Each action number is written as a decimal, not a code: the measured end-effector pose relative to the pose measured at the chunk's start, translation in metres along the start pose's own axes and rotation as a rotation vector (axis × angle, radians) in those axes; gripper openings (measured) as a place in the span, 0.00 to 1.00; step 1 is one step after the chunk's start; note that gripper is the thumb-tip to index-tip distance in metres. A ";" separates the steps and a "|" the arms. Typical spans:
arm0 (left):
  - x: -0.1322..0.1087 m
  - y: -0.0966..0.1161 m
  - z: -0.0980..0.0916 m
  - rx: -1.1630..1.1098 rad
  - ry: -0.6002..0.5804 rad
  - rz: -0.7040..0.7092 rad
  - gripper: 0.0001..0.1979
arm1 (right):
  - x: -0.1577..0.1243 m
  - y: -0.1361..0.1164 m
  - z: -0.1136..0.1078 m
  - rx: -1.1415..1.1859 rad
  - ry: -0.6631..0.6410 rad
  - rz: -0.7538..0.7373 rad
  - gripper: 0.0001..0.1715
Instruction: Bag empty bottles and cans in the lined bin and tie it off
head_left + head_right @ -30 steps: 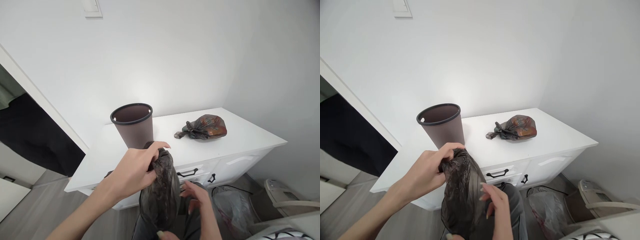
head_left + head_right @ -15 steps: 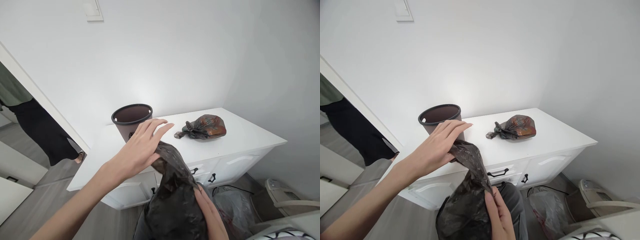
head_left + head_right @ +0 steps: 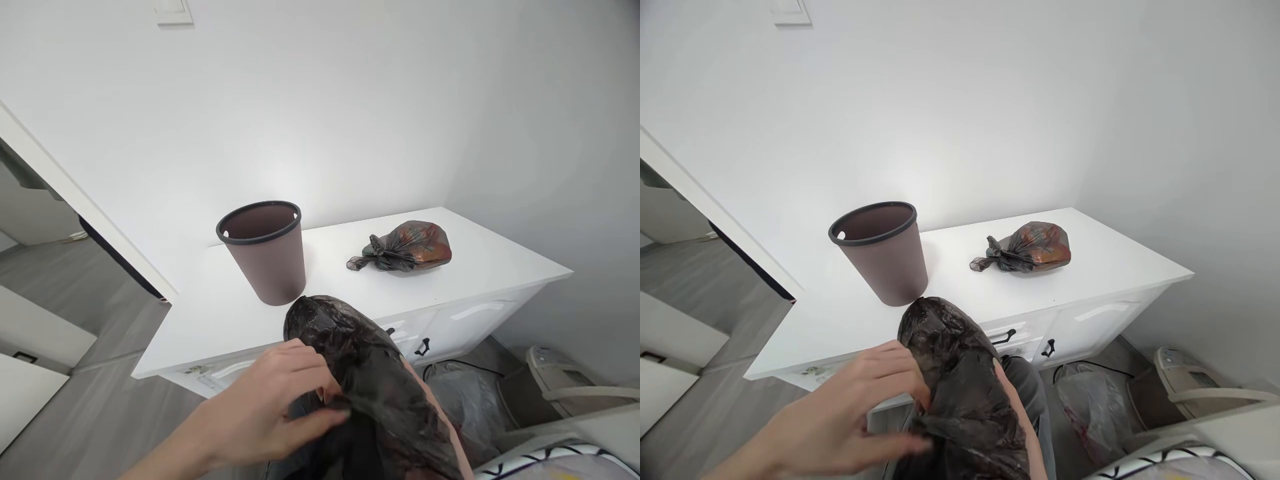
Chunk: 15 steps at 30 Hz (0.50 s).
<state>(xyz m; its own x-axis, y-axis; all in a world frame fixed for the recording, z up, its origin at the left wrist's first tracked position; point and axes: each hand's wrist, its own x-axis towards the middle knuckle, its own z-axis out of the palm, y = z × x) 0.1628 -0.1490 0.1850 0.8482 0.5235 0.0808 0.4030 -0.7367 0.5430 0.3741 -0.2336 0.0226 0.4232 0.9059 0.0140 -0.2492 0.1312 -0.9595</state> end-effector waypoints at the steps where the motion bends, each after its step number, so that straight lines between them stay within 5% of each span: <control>1: -0.001 -0.002 0.002 -0.022 0.031 -0.052 0.07 | 0.000 -0.001 -0.001 0.030 0.011 0.027 0.25; 6: -0.005 -0.014 -0.004 -0.161 0.221 -0.294 0.13 | 0.015 -0.003 -0.003 0.128 0.040 0.159 0.28; 9: -0.005 -0.013 -0.010 -0.229 0.271 -0.311 0.17 | 0.015 -0.005 -0.001 0.108 0.120 0.070 0.32; 13: -0.006 -0.008 -0.013 -0.258 0.336 -0.279 0.16 | -0.006 -0.016 0.011 -0.039 0.169 -0.134 0.64; 15: -0.007 -0.009 -0.017 -0.217 0.371 -0.251 0.15 | -0.014 -0.025 0.018 -0.063 0.176 -0.156 0.63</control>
<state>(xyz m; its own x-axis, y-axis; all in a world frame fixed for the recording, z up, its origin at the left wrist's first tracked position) 0.1470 -0.1390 0.1943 0.5388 0.8193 0.1961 0.4647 -0.4832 0.7420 0.3590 -0.2421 0.0518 0.5987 0.7920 0.1195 -0.1167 0.2339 -0.9652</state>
